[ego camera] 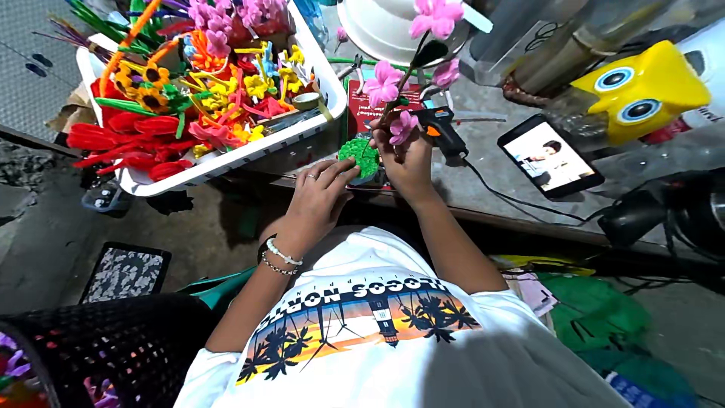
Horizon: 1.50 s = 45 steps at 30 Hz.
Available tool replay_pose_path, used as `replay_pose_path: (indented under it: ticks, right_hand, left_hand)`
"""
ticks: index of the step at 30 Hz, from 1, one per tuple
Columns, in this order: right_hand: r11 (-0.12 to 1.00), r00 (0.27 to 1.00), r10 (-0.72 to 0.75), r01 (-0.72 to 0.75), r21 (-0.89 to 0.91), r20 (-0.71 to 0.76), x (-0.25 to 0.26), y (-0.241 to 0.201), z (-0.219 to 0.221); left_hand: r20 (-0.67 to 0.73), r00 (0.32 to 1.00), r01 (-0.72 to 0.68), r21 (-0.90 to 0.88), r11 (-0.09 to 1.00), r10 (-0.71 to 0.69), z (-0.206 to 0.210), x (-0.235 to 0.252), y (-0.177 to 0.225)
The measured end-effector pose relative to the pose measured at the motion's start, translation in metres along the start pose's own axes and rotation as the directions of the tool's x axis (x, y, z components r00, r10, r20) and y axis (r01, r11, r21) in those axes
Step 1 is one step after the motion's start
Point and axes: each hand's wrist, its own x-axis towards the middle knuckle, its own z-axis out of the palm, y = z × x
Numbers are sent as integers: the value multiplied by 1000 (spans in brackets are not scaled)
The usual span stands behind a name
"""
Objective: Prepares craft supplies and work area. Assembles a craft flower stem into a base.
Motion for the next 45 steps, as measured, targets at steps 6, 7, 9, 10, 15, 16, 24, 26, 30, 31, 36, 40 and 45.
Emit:
replay_pose_path:
  ticks: [6,7,9,10,15,16,24,26,30,31,36,40,45]
  right_hand:
    - [1000,1000,-20,20,21,-7,-1,-3,2]
    - [999,1000,-21,22,32,-9,-2,-3,2]
    - [1000,1000,-23,23,18,-4,-3,-4,2]
    - [1000,1000,-22,22,0,7,-3,-4,1]
    - [999,999,-38,38,-20,12,-3,-2,2]
    - [999,999,-33,33,-22,8,-3,-1,2]
    - [999,1000,-30,30,-14,-7,4,-3,5]
    - [998,999,-51,51,-45,4,4,0,7]
    - [988,997,-66,71,-139,39,3,-4,5]
    - [984,996,-73,79,-161,42,3,-6,5]
    - [973,992,-108,120,-198,69,3,-10,3]
    - [970,990,-119,133,-206,80,3,-11,3]
    - [972,989,-87,111,-207,121,7,-14,0]
  left_hand:
    - [21,1000,16,3,1000,-16,0,-1,2]
    - [25,1000,19,2,1000,-19,0,-1,2]
    - [28,999,19,-4,1000,-19,1,-1,2]
    - [30,999,20,-6,1000,-19,1,-1,2]
    - [26,999,23,-13,1000,-23,2,-1,2]
    - [27,999,23,-11,1000,-22,2,-1,2]
    - [40,999,12,8,1000,-12,3,-1,2]
    - [40,999,11,9,1000,-11,3,-1,2]
    - [40,999,15,23,1000,-16,4,-1,2]
    - [35,999,18,21,1000,-19,4,-1,2]
    - [25,1000,16,28,999,-17,4,-1,4]
    - [29,999,17,35,999,-18,5,-2,4]
    - [34,999,26,35,999,-27,5,0,4]
